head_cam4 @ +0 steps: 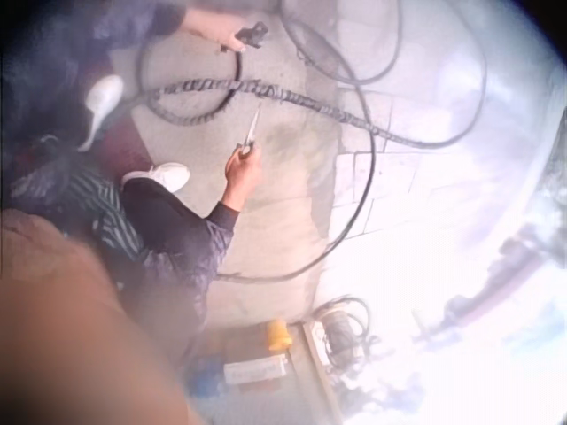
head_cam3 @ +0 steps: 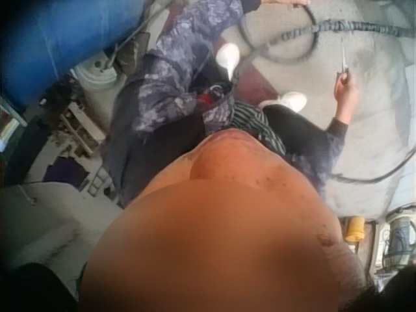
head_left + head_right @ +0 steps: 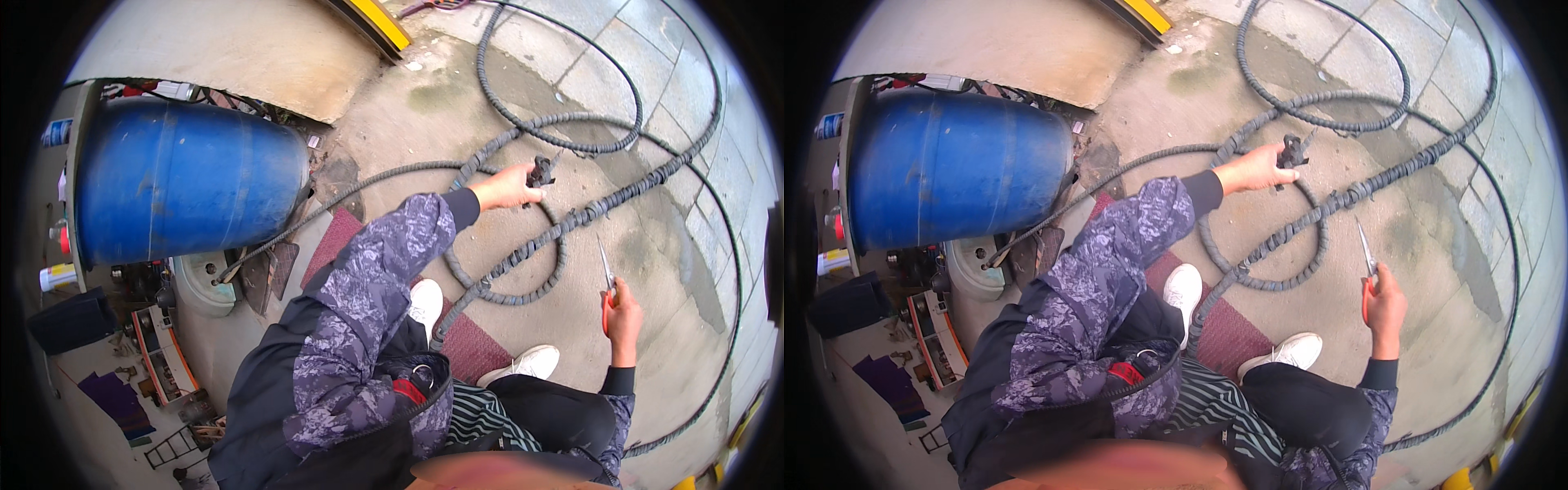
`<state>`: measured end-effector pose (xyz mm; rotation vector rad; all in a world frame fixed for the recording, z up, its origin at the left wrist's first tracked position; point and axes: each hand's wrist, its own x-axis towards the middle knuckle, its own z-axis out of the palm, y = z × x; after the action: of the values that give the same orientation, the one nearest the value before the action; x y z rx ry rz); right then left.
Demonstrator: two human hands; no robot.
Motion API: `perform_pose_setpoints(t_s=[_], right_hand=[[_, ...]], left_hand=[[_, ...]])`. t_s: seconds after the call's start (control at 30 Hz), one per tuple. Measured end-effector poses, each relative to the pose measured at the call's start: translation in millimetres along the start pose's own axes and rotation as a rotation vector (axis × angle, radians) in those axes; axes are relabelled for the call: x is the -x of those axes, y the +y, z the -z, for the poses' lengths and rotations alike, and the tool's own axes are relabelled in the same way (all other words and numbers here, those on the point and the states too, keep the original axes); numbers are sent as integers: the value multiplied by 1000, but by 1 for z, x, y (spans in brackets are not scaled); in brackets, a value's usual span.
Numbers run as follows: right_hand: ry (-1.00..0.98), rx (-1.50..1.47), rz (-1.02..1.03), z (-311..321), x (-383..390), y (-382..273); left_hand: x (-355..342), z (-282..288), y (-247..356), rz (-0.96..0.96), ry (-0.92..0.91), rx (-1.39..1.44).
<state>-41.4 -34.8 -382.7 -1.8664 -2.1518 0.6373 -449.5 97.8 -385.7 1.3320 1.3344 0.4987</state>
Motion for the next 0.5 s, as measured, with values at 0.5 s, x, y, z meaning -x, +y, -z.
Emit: perform_pose_setpoints(t_s=[0.5], right_hand=[[-241, -261, 127, 156, -1, -248]], left_hand=[[232, 141, 69, 203, 370, 457]])
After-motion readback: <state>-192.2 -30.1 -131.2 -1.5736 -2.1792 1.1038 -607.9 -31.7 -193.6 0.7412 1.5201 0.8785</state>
